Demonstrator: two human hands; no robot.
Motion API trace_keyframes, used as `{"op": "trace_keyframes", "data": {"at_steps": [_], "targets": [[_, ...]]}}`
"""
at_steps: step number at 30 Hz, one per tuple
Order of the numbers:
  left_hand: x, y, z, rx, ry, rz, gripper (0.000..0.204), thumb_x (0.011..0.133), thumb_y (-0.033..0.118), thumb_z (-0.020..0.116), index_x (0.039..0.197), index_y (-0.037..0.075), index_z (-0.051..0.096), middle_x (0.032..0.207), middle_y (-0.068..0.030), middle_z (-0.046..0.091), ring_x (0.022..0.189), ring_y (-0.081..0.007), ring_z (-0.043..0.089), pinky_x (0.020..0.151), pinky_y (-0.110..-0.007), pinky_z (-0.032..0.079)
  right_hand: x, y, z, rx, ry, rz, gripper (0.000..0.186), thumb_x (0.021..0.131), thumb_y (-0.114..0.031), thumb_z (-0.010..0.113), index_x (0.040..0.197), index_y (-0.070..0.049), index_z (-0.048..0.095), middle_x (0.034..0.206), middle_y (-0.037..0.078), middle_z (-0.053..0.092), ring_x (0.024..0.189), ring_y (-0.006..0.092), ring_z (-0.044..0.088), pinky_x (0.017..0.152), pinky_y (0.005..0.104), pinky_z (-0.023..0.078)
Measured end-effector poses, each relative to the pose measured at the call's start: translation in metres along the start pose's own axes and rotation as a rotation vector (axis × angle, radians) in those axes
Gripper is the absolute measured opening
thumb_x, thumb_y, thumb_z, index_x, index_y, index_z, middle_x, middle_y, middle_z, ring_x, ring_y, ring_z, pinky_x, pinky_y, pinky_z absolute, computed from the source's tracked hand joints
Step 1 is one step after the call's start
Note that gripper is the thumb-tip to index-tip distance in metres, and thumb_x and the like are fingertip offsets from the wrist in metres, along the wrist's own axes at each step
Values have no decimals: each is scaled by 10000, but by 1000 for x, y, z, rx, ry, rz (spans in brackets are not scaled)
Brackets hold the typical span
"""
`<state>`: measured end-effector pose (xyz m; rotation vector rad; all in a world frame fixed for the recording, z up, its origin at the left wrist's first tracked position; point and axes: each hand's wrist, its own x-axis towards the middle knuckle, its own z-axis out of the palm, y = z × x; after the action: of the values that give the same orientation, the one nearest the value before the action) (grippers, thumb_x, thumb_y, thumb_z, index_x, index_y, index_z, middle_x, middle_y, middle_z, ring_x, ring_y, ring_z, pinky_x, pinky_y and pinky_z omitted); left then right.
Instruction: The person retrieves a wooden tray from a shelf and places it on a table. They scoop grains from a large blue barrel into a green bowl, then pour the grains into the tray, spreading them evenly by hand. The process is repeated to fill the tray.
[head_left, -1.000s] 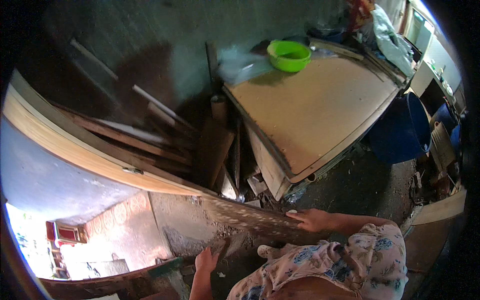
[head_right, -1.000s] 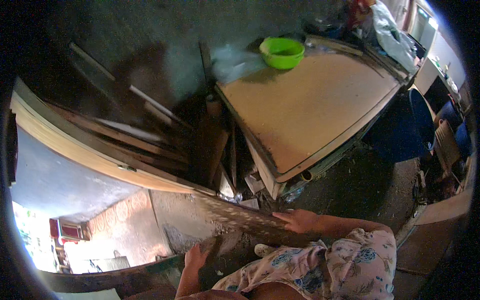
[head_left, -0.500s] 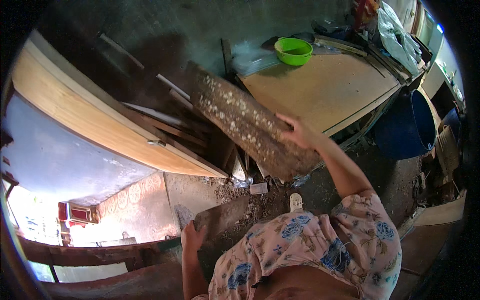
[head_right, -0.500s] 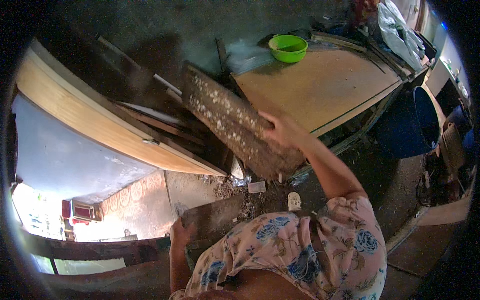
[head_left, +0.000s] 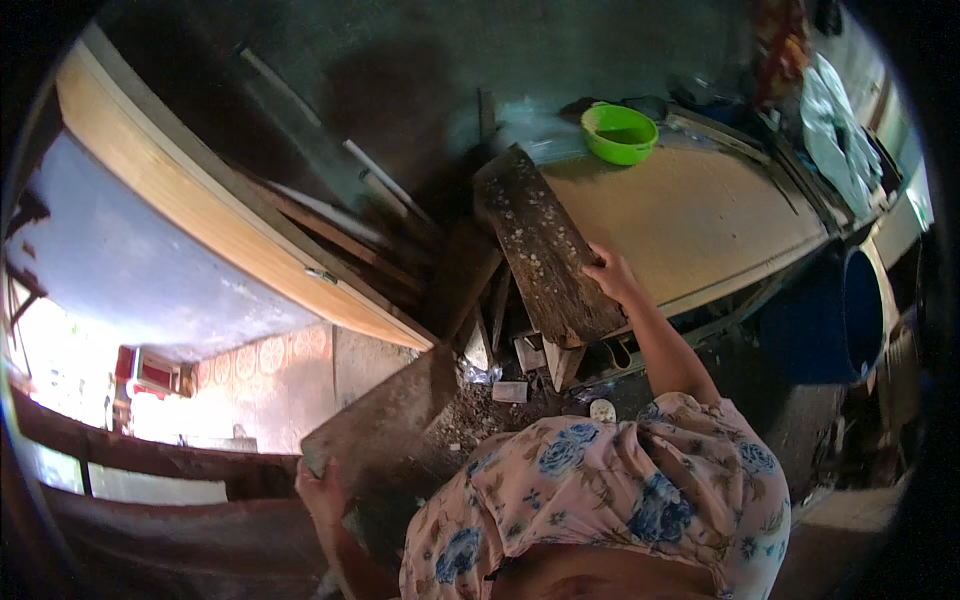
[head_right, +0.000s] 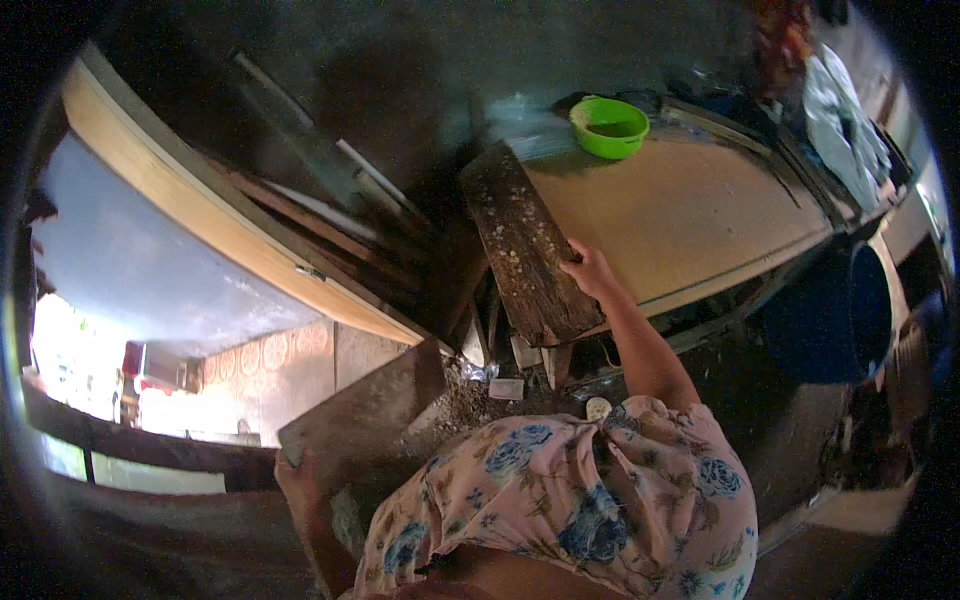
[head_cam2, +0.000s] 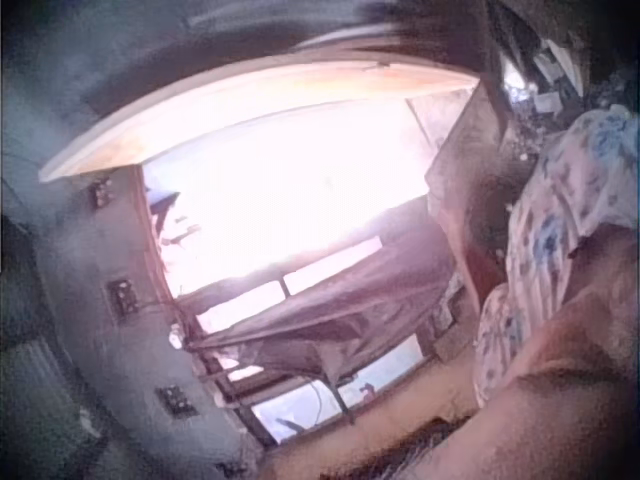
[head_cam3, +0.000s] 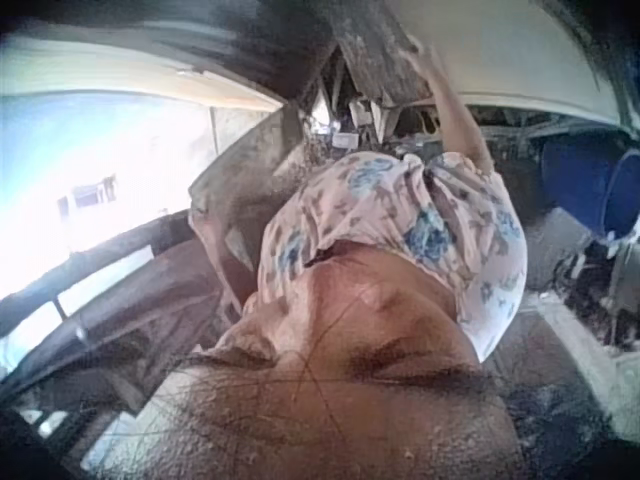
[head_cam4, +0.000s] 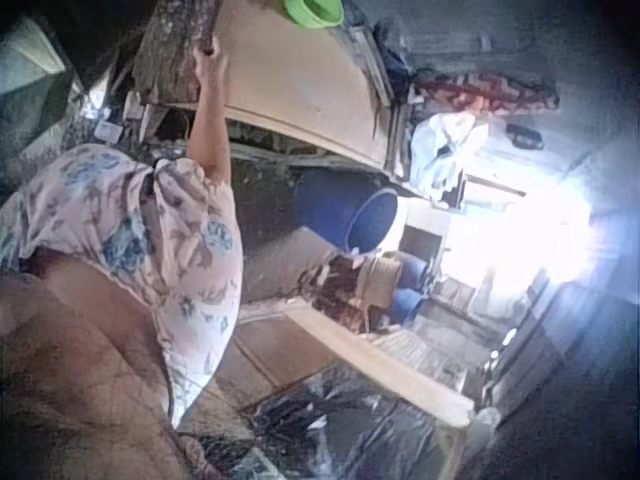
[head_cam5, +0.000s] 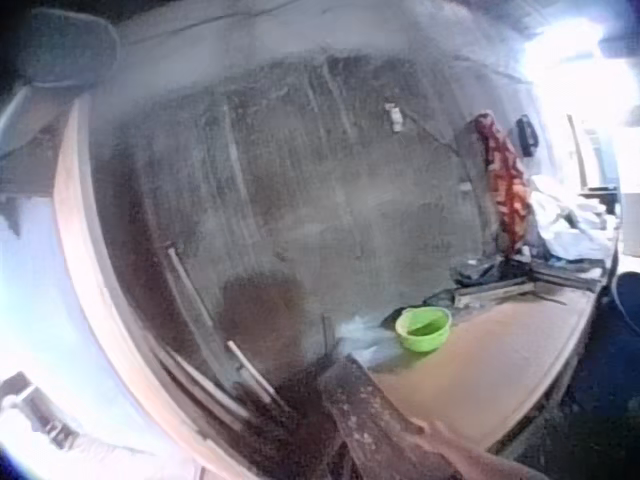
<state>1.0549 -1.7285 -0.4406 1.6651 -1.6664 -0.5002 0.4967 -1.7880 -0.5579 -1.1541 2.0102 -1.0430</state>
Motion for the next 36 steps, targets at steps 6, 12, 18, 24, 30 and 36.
{"op": "trace_keyframes", "data": {"at_steps": [6,12,18,24,30,36], "targets": [[-36,27,-1,-190,258,-100,274,822,103,543,1065,-17,506,994,-65,563,902,-138,509,795,-282,405,11,-14,-39,-88,-276,-50,599,795,-217,604,1313,-88,333,1274,170,414,1121,304,457,892,433,414],[-71,63,13,-101,361,-274,318,832,125,541,1111,-14,481,1035,-73,550,938,-141,502,815,-275,398,70,-50,-28,-185,-648,-347,592,698,-135,621,1247,-38,421,1166,181,517,1058,274,513,873,375,413],[-95,58,58,-510,401,-452,255,840,112,533,1063,-8,501,937,-72,566,837,-180,532,754,-312,429,99,-89,124,-874,-1153,-528,395,634,-114,646,1017,-35,594,976,142,612,817,237,586,683,387,458],[-151,-20,81,-151,290,-500,211,815,71,571,1008,-4,524,946,-82,581,865,-159,527,761,-299,419,66,-16,332,-1177,-1493,-518,235,686,-138,630,862,17,624,881,121,591,704,213,524,597,430,412],[-101,-40,85,-40,148,-571,226,815,71,568,1018,-13,519,957,-80,585,874,-155,531,792,-287,410,99,161,479,-1538,-1489,-513,334,685,-142,634,1002,-40,626,1150,150,532,975,279,544,729,440,439],[-108,-86,69,-391,267,-647,250,812,58,563,1047,-4,506,983,-51,577,892,-137,528,805,-280,409,75,98,400,-1518,-1358,-288,330,684,-108,655,1004,-38,615,1000,139,606,864,306,594,683,444,489]]}}
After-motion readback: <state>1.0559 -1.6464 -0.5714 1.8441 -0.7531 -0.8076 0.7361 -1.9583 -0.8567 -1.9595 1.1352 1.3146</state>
